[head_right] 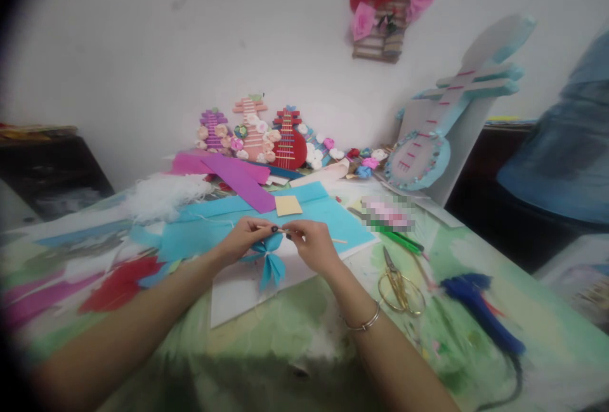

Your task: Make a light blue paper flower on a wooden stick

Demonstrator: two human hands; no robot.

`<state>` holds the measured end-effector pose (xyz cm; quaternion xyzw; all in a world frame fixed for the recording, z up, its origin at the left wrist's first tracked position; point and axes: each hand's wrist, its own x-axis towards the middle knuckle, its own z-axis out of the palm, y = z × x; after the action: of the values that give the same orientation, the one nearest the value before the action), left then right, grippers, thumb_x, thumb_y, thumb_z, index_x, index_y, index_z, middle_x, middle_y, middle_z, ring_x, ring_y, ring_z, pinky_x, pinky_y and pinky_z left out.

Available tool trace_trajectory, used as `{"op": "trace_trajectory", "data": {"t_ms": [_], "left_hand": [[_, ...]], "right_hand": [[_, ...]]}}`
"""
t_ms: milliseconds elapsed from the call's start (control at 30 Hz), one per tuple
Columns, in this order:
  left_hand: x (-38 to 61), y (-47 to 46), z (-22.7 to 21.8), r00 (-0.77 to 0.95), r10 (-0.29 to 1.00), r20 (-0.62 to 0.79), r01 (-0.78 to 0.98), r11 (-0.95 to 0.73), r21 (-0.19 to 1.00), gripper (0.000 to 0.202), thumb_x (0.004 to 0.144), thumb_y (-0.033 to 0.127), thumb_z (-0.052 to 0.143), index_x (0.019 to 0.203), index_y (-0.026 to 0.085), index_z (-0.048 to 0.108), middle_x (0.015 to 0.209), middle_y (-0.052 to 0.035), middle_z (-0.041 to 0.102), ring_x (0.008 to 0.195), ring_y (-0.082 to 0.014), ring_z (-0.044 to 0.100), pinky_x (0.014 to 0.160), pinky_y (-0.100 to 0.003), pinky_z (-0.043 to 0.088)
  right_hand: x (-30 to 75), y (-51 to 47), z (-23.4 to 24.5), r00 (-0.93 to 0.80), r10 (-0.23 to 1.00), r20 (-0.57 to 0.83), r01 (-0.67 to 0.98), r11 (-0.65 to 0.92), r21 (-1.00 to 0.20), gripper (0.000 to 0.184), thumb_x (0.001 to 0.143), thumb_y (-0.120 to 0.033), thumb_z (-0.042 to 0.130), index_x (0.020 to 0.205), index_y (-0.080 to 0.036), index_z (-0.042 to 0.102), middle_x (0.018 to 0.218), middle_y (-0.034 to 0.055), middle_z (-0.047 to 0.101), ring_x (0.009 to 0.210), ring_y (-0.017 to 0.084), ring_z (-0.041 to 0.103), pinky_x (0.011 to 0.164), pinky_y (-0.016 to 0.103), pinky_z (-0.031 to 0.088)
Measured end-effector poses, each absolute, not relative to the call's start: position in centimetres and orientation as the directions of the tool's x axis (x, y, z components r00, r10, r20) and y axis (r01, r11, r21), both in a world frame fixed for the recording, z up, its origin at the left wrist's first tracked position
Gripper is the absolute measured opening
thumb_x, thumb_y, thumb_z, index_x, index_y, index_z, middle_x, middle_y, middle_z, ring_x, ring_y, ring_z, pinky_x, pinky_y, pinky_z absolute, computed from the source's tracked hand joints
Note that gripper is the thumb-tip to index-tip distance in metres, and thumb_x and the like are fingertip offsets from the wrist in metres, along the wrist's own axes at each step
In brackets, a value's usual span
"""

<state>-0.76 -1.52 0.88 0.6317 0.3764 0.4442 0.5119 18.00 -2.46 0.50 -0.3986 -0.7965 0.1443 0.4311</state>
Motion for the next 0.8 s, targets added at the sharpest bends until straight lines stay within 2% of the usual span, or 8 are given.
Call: {"op": "trace_trajectory", "data": {"t_ms": [233, 433, 600, 800], "left_hand": [[-0.66, -2.23, 1.68, 0.292, 0.945, 0.143, 0.057, -0.167, 0.984, 0.028, 0.061, 0.032, 0.071, 0.077, 0.010, 0.073, 0.046, 0.0022, 0.050, 0.043, -0.0045, 0.036, 0.040, -0.017, 0.026], [-0.68, -1.54, 0.81, 0.254, 0.953, 0.163, 0.069, -0.186, 0.980, 0.028, 0.059, 0.034, 0.072, 0.072, 0.009, 0.072, 0.052, -0.0009, 0.057, 0.046, -0.0058, 0.043, 0.042, -0.017, 0.031], [-0.60, -1.57, 0.90, 0.252, 0.954, 0.161, 0.077, -0.186, 0.980, 0.027, 0.058, 0.035, 0.073, 0.065, 0.009, 0.069, 0.050, 0.0001, 0.055, 0.045, -0.0048, 0.041, 0.041, -0.016, 0.029], [-0.47, -1.81, 1.12, 0.248, 0.956, 0.160, 0.029, -0.172, 0.985, 0.031, 0.055, 0.037, 0.076, 0.067, 0.009, 0.071, 0.051, -0.0011, 0.057, 0.045, -0.0057, 0.042, 0.040, -0.016, 0.029]], "right_hand": [[18.05, -2.67, 0.90, -0.342, 0.732, 0.589, 0.585, 0.657, -0.476, 0.020, 0.077, -0.011, 0.053, 0.082, -0.020, 0.070, 0.075, 0.0012, 0.071, 0.064, 0.012, 0.059, 0.063, 0.022, 0.041], [18.06, -2.63, 0.77, -0.341, 0.716, 0.609, 0.600, 0.664, -0.446, 0.015, 0.079, -0.016, 0.054, 0.083, -0.019, 0.069, 0.076, 0.0030, 0.069, 0.065, 0.013, 0.058, 0.062, 0.023, 0.040], [18.02, -2.79, 0.85, -0.340, 0.715, 0.610, 0.619, 0.659, -0.428, 0.015, 0.082, -0.020, 0.053, 0.082, -0.019, 0.068, 0.072, 0.0030, 0.067, 0.063, 0.012, 0.055, 0.061, 0.023, 0.038], [17.96, -2.89, 0.71, -0.334, 0.716, 0.613, 0.648, 0.647, -0.403, 0.018, 0.084, -0.022, 0.051, 0.082, -0.019, 0.068, 0.073, 0.0034, 0.065, 0.064, 0.012, 0.054, 0.062, 0.024, 0.037]]}}
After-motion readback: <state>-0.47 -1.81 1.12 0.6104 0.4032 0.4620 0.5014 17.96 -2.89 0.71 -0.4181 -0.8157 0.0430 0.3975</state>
